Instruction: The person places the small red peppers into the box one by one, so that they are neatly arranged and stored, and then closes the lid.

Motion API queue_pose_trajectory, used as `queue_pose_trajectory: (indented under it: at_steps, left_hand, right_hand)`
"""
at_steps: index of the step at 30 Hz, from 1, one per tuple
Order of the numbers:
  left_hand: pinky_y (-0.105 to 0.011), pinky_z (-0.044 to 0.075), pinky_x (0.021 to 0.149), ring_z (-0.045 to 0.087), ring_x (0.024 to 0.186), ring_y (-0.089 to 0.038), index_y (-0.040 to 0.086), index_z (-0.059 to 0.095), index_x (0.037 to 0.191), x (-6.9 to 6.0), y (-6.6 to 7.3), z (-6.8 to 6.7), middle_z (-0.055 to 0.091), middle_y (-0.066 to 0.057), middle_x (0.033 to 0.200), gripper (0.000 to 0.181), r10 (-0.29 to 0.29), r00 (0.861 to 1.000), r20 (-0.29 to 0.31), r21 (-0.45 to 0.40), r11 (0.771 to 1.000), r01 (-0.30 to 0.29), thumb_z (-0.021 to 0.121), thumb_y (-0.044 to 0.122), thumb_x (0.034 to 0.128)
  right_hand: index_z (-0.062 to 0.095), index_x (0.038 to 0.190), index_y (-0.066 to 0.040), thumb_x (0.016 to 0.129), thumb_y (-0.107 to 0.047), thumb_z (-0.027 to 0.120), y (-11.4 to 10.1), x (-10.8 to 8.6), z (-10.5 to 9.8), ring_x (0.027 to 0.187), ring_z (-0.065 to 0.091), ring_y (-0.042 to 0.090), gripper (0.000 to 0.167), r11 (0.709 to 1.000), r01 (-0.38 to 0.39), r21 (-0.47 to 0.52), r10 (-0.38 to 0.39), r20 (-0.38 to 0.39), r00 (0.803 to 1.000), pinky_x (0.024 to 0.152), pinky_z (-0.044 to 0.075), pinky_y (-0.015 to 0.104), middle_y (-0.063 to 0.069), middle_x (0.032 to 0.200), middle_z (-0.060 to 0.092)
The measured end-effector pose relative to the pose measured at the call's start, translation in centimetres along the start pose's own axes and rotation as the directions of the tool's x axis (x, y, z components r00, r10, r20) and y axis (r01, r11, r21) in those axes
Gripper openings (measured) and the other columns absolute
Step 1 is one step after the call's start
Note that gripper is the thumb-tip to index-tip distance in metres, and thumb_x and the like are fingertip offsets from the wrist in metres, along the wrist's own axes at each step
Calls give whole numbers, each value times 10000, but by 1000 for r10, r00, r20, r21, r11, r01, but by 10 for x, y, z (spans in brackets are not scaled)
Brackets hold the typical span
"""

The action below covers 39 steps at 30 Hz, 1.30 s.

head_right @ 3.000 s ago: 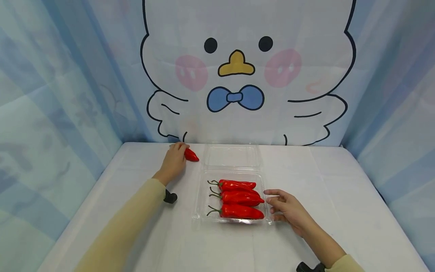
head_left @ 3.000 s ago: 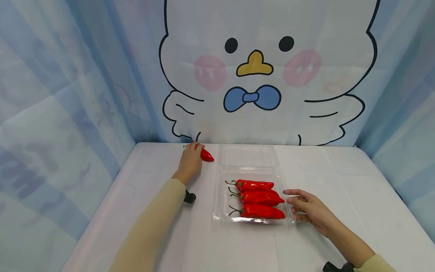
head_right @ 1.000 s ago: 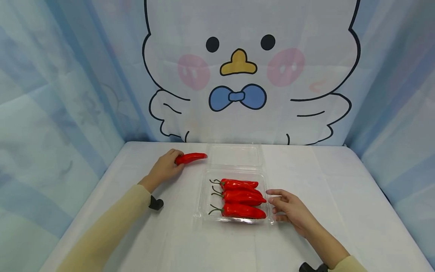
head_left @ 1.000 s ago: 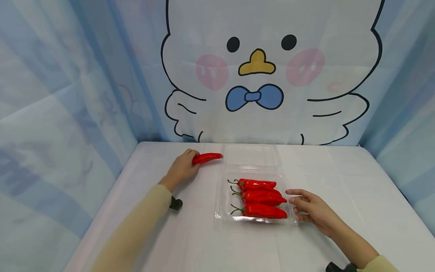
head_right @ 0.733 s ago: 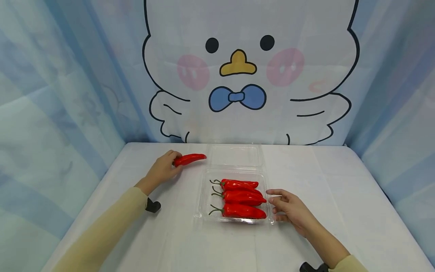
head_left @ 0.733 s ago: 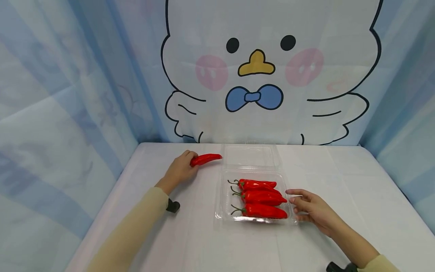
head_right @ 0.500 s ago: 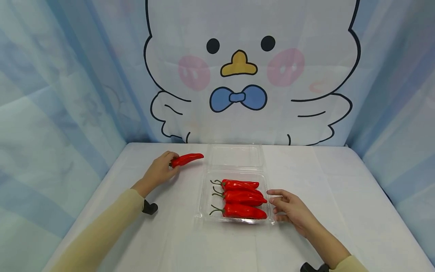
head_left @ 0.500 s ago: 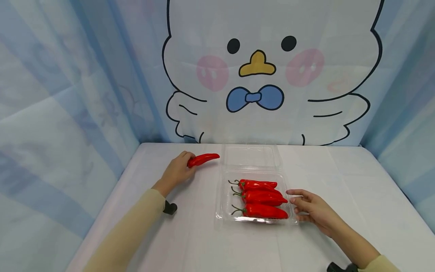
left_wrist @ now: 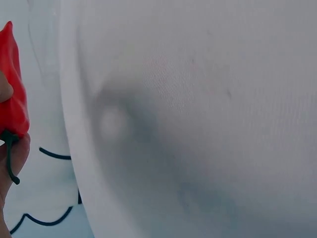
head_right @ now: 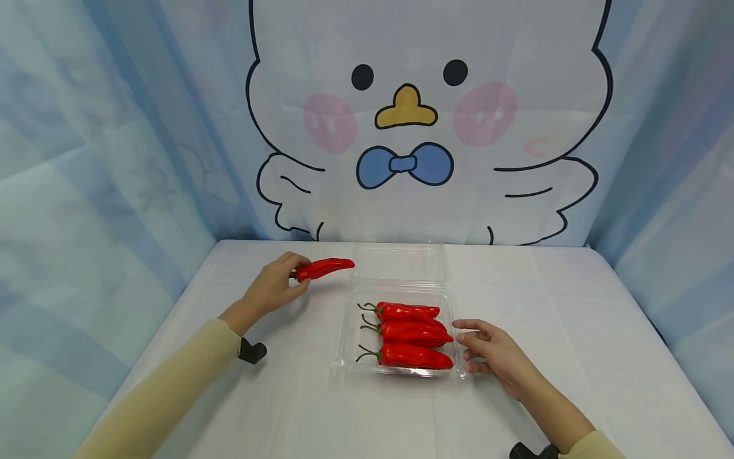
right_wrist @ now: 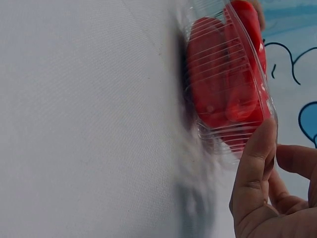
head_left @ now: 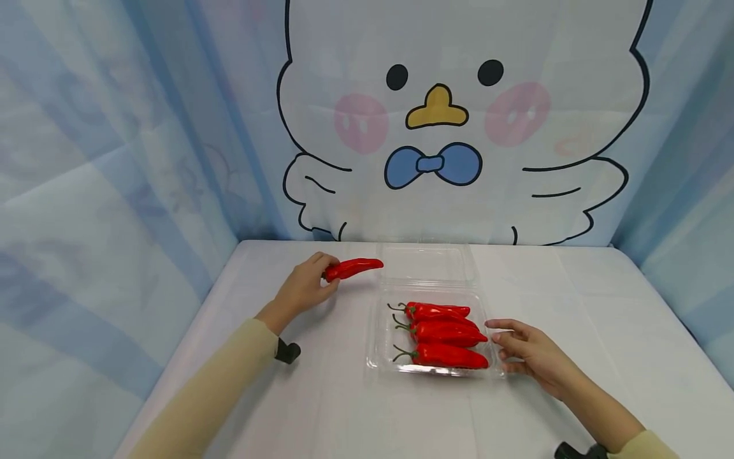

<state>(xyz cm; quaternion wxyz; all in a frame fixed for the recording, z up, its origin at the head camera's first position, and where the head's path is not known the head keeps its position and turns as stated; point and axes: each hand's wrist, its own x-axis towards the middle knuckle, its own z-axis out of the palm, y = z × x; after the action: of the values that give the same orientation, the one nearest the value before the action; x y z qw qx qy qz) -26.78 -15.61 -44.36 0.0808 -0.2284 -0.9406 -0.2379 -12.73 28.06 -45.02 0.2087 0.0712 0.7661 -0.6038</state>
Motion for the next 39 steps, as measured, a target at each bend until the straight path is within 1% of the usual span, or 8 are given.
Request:
queue_pose_trajectory:
  at_steps: [4,8,14,18,23,28,33,39]
  left_hand:
    - [-356,608,875,633,932,-189,98,647,1250,1,10,2,654,-56,1167,407,33,999,-6,-22,999,-33,810,139,879]
    - [-345,611,863,632,916,-174,103,652,1239,3,16,5,658,-47,1157,403,58,998,-17,-22,998,-58,816,141,873]
    - [-335,614,860,644,909,-166,105,653,1226,4,24,9,660,-42,1151,393,78,997,-13,-29,997,-78,814,129,867]
    - [-334,614,867,655,920,-168,99,646,1228,4,29,10,659,-43,1149,385,80,997,0,-43,996,-80,795,109,872]
    - [-342,613,882,670,936,-176,92,627,1212,4,36,11,661,-48,1143,361,101,995,18,-62,993,-100,771,97,881]
    - [-341,615,877,687,945,-174,100,606,1180,6,44,13,678,-35,1094,357,127,991,43,-85,989,-123,786,118,873]
    - [-330,613,878,683,954,-158,118,606,1168,7,51,15,687,-15,1069,353,127,990,67,-90,989,-121,799,138,873]
    - [-316,608,887,695,974,-162,107,613,1176,7,58,16,689,-18,1072,319,159,985,72,-109,982,-151,773,142,902]
  right_hand:
    - [386,1531,7,1061,-285,582,0,-1,-1,853,601,158,586,1000,3,-3,-3,-1,1000,733,605,274,69,1133,583]
    - [391,1532,3,1058,-291,588,0,0,-1,853,600,161,591,1000,-1,-4,1,-5,1000,734,606,274,78,1139,578]
    - [392,1534,-1,1057,-288,592,0,0,0,855,600,167,591,1000,-8,-4,8,-12,1000,736,607,275,85,1148,578]
    - [392,1534,-3,1057,-288,590,0,1,0,859,598,170,590,1000,-13,-4,12,-15,1000,739,607,275,86,1146,577]
    - [393,1534,-6,1057,-292,592,0,0,0,862,595,172,591,1000,-13,-3,13,-13,1000,740,606,276,85,1144,575]
    - [392,1535,-4,1055,-293,594,0,0,-1,863,592,170,595,1000,-10,0,10,-11,1000,741,606,277,78,1131,572]
    - [394,1534,-6,1054,-295,596,1,0,-1,864,593,167,596,1000,-10,0,10,-13,1000,740,606,278,74,1133,574]
    - [388,1537,-6,1055,-300,597,1,0,-1,856,599,160,603,1000,-11,6,11,-7,1000,740,605,274,66,1120,581]
